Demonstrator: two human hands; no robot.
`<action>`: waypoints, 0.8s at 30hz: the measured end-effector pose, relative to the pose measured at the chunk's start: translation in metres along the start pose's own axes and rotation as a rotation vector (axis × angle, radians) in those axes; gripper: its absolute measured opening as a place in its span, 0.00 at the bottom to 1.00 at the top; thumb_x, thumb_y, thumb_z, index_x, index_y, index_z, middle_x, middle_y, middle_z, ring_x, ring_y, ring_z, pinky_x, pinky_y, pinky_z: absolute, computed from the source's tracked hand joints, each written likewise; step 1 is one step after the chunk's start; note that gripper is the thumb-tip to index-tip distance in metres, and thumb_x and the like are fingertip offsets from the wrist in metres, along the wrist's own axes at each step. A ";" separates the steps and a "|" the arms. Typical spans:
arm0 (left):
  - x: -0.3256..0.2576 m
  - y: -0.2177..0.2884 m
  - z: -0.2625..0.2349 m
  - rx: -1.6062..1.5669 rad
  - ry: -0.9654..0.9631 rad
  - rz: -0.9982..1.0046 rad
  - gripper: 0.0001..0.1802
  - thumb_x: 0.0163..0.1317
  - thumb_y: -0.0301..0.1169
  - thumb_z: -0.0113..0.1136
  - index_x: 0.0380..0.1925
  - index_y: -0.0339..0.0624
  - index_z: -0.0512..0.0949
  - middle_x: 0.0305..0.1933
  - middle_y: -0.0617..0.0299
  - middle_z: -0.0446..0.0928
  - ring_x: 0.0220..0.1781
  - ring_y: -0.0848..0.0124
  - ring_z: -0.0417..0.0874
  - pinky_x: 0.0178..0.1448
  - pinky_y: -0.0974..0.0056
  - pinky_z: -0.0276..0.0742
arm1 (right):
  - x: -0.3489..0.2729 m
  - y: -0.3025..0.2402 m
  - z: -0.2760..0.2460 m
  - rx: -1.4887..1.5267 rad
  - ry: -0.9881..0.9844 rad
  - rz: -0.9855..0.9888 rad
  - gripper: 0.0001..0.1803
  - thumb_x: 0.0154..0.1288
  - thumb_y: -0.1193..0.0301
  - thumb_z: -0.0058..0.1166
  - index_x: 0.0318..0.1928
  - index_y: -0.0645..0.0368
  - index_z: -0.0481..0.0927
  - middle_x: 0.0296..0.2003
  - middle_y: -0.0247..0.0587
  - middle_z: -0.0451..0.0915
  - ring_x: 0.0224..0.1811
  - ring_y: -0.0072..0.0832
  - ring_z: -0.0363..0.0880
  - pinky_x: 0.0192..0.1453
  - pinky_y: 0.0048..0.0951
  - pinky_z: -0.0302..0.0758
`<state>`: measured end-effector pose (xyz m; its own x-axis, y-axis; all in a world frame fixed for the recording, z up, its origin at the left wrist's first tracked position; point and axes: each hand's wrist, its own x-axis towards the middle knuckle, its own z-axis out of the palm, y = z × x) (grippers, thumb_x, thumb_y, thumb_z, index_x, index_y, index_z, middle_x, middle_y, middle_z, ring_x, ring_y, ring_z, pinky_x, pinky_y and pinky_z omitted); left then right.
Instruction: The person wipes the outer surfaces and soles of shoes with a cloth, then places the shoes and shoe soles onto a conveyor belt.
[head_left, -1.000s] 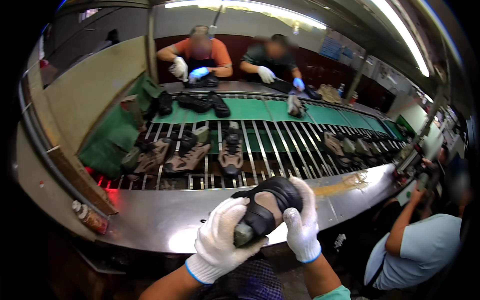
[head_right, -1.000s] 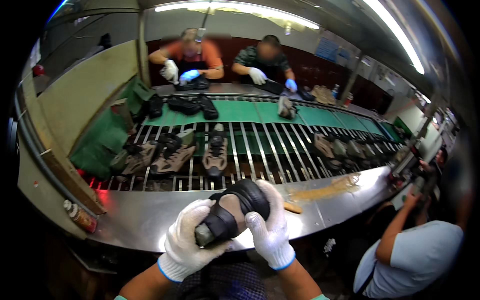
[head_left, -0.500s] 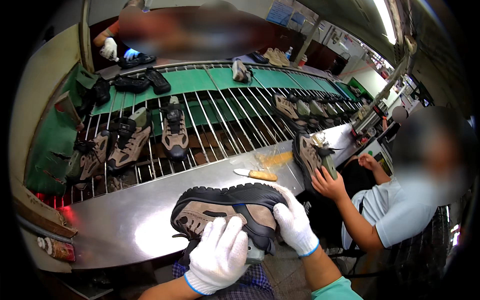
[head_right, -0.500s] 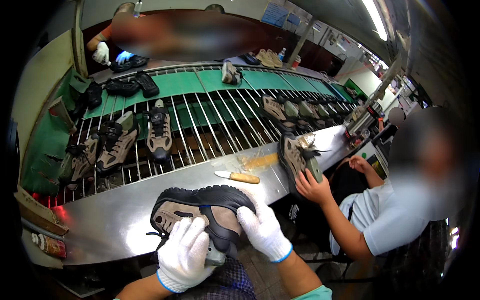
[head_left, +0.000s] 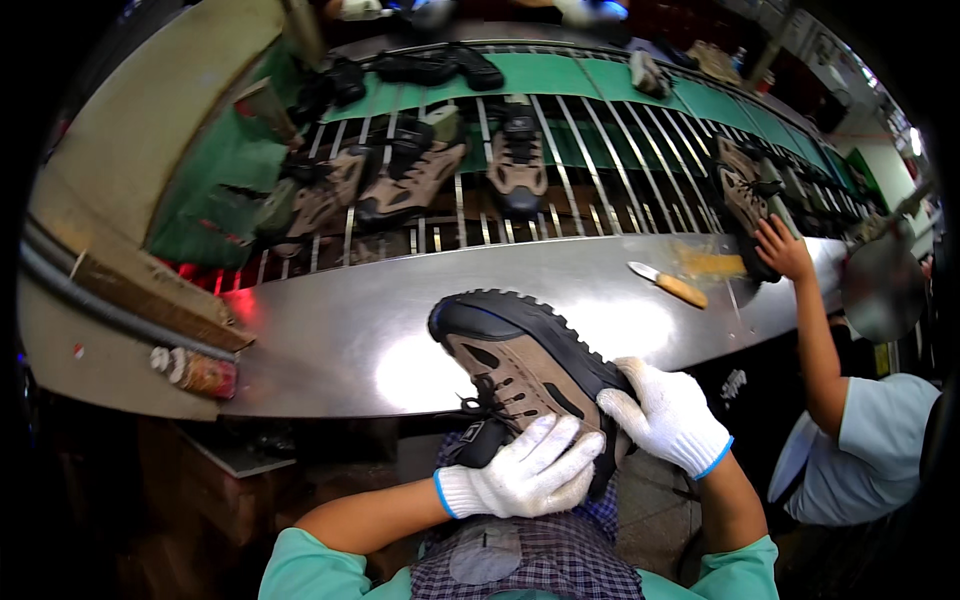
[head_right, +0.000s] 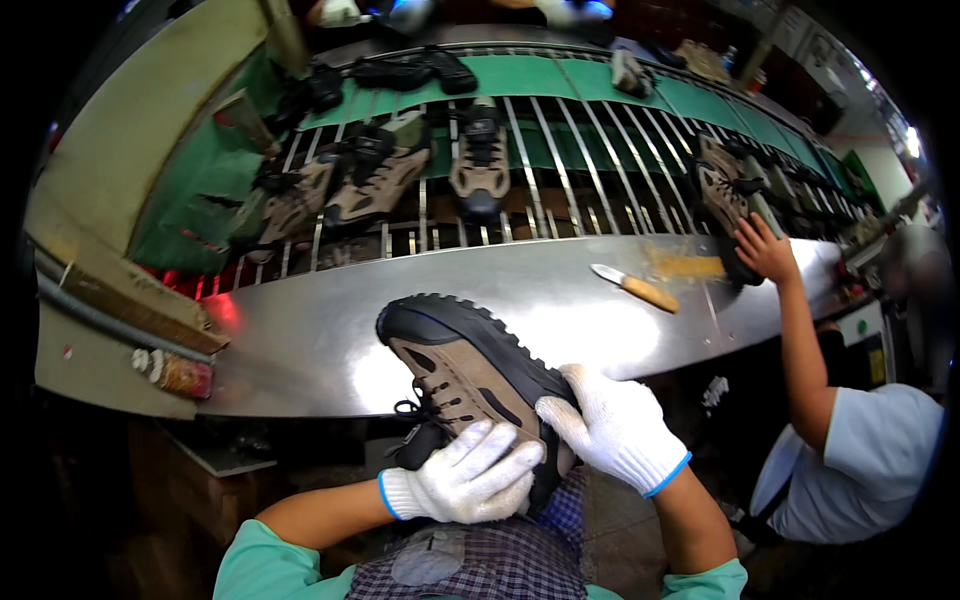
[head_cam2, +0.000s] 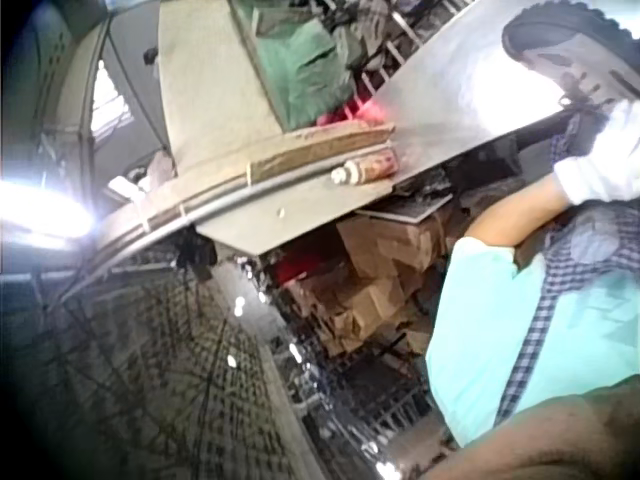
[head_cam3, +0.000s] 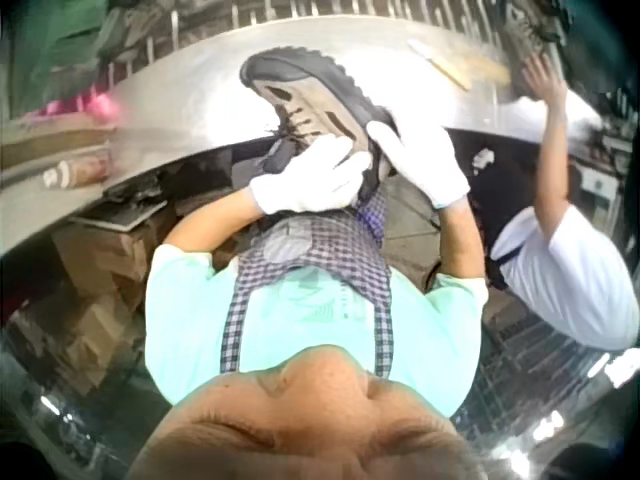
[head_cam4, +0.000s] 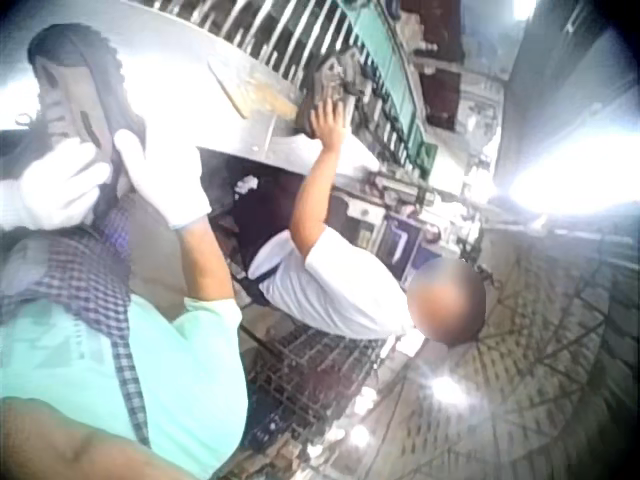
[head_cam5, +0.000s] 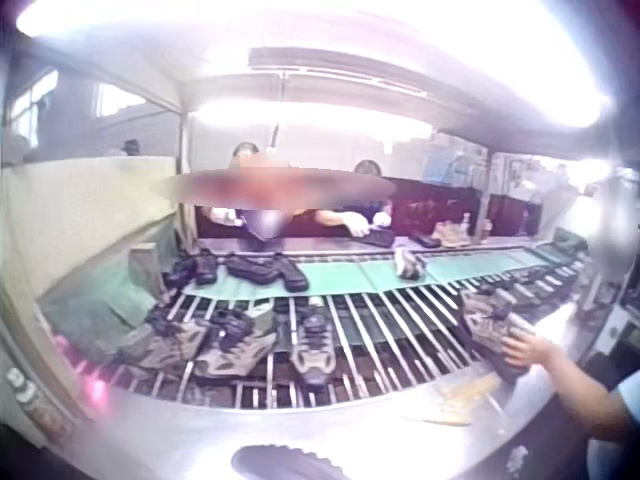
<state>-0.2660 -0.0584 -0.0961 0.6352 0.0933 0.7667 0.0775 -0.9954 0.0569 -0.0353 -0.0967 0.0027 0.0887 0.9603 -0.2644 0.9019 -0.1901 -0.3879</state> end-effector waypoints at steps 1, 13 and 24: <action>-0.003 -0.002 -0.001 0.000 -0.010 0.005 0.10 0.62 0.39 0.71 0.42 0.53 0.87 0.60 0.55 0.87 0.58 0.54 0.90 0.67 0.49 0.85 | 0.010 -0.007 0.000 -0.049 -0.064 0.018 0.32 0.77 0.44 0.57 0.60 0.62 0.81 0.35 0.57 0.89 0.40 0.57 0.91 0.47 0.49 0.86; -0.002 -0.009 -0.006 0.046 -0.070 -0.003 0.19 0.67 0.40 0.67 0.57 0.54 0.86 0.64 0.58 0.84 0.58 0.55 0.88 0.63 0.50 0.85 | 0.133 -0.038 0.001 0.201 -0.156 -0.372 0.36 0.85 0.44 0.36 0.62 0.64 0.81 0.56 0.66 0.86 0.59 0.61 0.84 0.66 0.52 0.78; 0.053 -0.093 -0.120 -0.335 0.620 -0.881 0.21 0.69 0.24 0.68 0.62 0.43 0.80 0.54 0.58 0.84 0.50 0.59 0.89 0.58 0.53 0.90 | 0.113 0.085 -0.029 -0.101 0.385 -0.096 0.30 0.68 0.60 0.62 0.68 0.56 0.79 0.62 0.54 0.82 0.64 0.55 0.81 0.70 0.50 0.78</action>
<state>-0.3313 0.0363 0.0161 -0.0374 0.8315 0.5543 0.0406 -0.5530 0.8322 0.0639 0.0012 -0.0347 0.1367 0.9825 0.1264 0.9490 -0.0933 -0.3010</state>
